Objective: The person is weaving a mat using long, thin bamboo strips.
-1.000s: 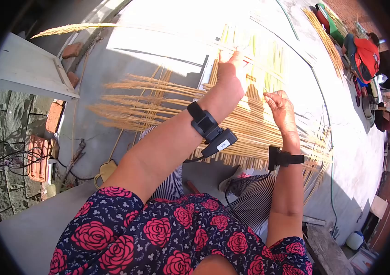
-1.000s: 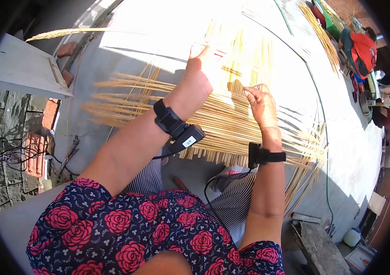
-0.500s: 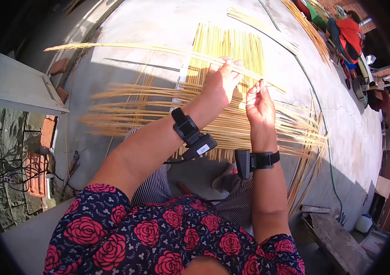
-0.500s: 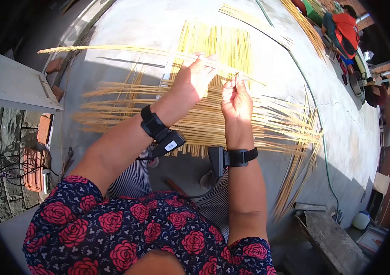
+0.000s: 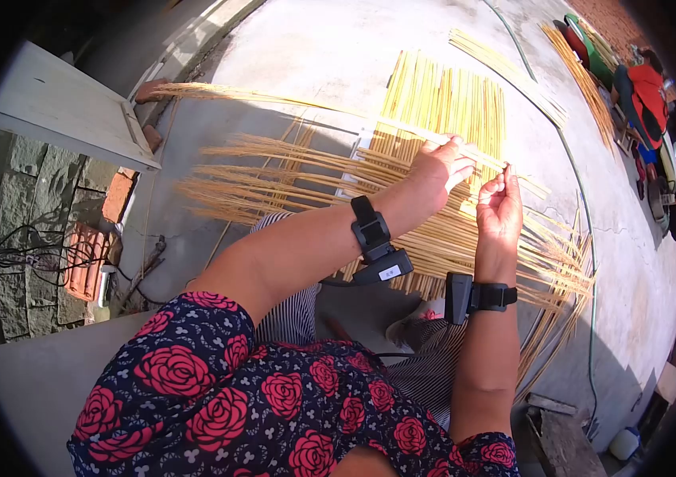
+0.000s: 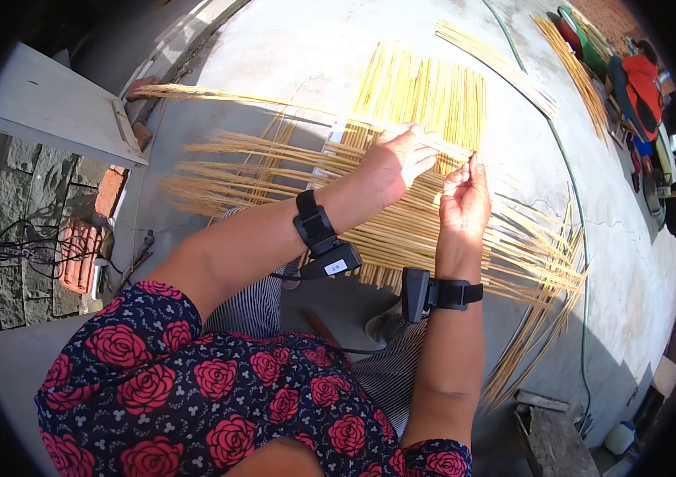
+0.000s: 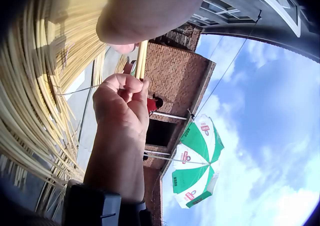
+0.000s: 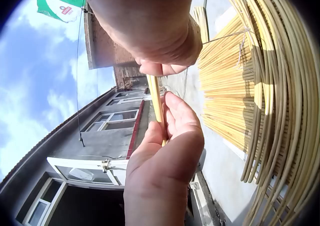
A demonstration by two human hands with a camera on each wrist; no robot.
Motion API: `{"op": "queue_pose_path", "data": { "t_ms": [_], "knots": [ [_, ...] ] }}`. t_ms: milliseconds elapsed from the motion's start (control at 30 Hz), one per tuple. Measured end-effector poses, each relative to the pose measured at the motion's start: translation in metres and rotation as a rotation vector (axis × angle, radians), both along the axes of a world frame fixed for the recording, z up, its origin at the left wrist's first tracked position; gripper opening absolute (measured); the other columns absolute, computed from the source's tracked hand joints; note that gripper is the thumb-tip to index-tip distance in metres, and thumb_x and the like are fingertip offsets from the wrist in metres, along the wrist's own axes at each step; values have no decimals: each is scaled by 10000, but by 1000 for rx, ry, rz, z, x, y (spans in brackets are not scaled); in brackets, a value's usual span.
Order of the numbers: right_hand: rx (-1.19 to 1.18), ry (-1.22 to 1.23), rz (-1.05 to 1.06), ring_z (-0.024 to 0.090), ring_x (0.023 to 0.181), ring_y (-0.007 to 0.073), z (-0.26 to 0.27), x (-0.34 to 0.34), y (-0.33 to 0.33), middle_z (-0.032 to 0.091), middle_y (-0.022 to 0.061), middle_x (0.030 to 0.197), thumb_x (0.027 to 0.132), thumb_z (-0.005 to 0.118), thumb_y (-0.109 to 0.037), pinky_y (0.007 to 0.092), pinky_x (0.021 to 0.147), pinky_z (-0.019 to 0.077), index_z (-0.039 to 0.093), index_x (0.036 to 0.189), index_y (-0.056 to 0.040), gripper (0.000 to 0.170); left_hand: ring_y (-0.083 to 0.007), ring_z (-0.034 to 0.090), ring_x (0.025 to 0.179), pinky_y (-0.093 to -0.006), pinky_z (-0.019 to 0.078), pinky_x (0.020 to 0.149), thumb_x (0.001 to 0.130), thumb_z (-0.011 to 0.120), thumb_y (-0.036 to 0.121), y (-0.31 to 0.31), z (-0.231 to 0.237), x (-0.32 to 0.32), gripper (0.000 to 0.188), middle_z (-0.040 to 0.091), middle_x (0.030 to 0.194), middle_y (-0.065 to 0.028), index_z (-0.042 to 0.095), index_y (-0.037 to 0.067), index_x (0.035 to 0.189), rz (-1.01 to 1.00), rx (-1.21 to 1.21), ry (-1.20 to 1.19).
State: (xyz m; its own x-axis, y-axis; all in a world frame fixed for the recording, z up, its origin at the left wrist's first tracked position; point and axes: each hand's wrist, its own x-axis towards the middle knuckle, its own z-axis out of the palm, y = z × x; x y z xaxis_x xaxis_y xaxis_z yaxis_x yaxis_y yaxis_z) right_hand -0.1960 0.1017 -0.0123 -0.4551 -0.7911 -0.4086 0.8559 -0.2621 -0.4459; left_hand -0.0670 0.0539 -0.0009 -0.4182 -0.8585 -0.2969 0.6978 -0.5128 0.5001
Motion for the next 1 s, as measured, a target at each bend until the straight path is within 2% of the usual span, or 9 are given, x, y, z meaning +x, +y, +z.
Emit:
{"op": "queue_pose_path", "data": {
  "t_ms": [233, 333, 433, 467, 500, 567, 667, 767, 1000],
  "knots": [
    [-155, 81, 2, 475, 621, 92, 1, -15, 2, 520, 49, 752, 922, 501, -97, 192, 549, 457, 520, 1101, 68, 244, -262, 603, 900, -385, 496, 798, 908, 534, 265, -1, 6, 4, 295, 609, 961, -150, 521, 12, 1060, -167, -63, -215],
    [-179, 144, 8, 474, 621, 92, 3, -20, 4, 520, 50, 754, 922, 499, -92, 194, 553, 455, 513, 1111, 74, 253, -221, 627, 810, -338, 507, 720, 900, 538, 264, -5, 28, 20, 254, 635, 892, -136, 568, 29, 991, -636, -360, -539],
    [-217, 188, 38, 476, 623, 88, 2, -26, 4, 528, 53, 761, 914, 513, -86, 194, 553, 452, 513, 1106, 76, 252, -220, 628, 738, -322, 497, 685, 883, 541, 249, -7, 60, 30, 224, 647, 858, -117, 592, 47, 966, -296, -1010, -1109],
    [-211, 198, 41, 476, 623, 87, 1, -27, 4, 529, 52, 761, 911, 520, -88, 193, 553, 451, 514, 1103, 75, 252, -256, 615, 752, -332, 490, 688, 862, 550, 256, -18, 49, 34, 224, 640, 857, -107, 608, 57, 947, 56, -1357, -1162],
    [-213, 209, 48, 475, 622, 86, 1, -28, 4, 529, 51, 760, 908, 527, -92, 193, 551, 448, 516, 1100, 74, 254, -323, 589, 799, -378, 479, 714, 866, 541, 275, -32, 41, 37, 257, 632, 861, -123, 597, 51, 978, 183, -1457, -1120],
    [-227, 232, 65, 470, 622, 86, 4, -29, 5, 523, 45, 751, 906, 535, -101, 194, 551, 441, 518, 1096, 71, 257, -337, 576, 830, -402, 463, 742, 884, 510, 292, -47, 24, 43, 272, 617, 854, -147, 586, 53, 990, 217, -1528, -1206],
    [-233, 243, 94, 454, 619, 87, 8, -22, 7, 503, 31, 728, 909, 537, -118, 202, 554, 427, 519, 1096, 67, 263, -330, 564, 889, -407, 445, 787, 900, 477, 310, -46, 35, 52, 298, 614, 920, -147, 584, 56, 1015, -459, -1302, -1501],
    [-192, 209, 75, 448, 622, 89, 10, -19, 9, 511, 35, 743, 918, 515, -108, 203, 558, 435, 527, 1099, 76, 258, -299, 550, 947, -391, 431, 824, 915, 447, 309, -46, 39, 51, 312, 608, 998, -132, 591, 54, 1020, -725, -1277, -1542],
    [-75, 128, 6, 473, 573, 68, 14, -20, 12, 546, 26, 714, 867, 595, -72, 170, 500, 439, 579, 967, 35, 147, -266, 539, 986, -346, 430, 873, 911, 463, 264, -37, 38, 55, 377, 598, 1005, -111, 531, 29, 1197, -470, -1716, -1494]
  ]
}}
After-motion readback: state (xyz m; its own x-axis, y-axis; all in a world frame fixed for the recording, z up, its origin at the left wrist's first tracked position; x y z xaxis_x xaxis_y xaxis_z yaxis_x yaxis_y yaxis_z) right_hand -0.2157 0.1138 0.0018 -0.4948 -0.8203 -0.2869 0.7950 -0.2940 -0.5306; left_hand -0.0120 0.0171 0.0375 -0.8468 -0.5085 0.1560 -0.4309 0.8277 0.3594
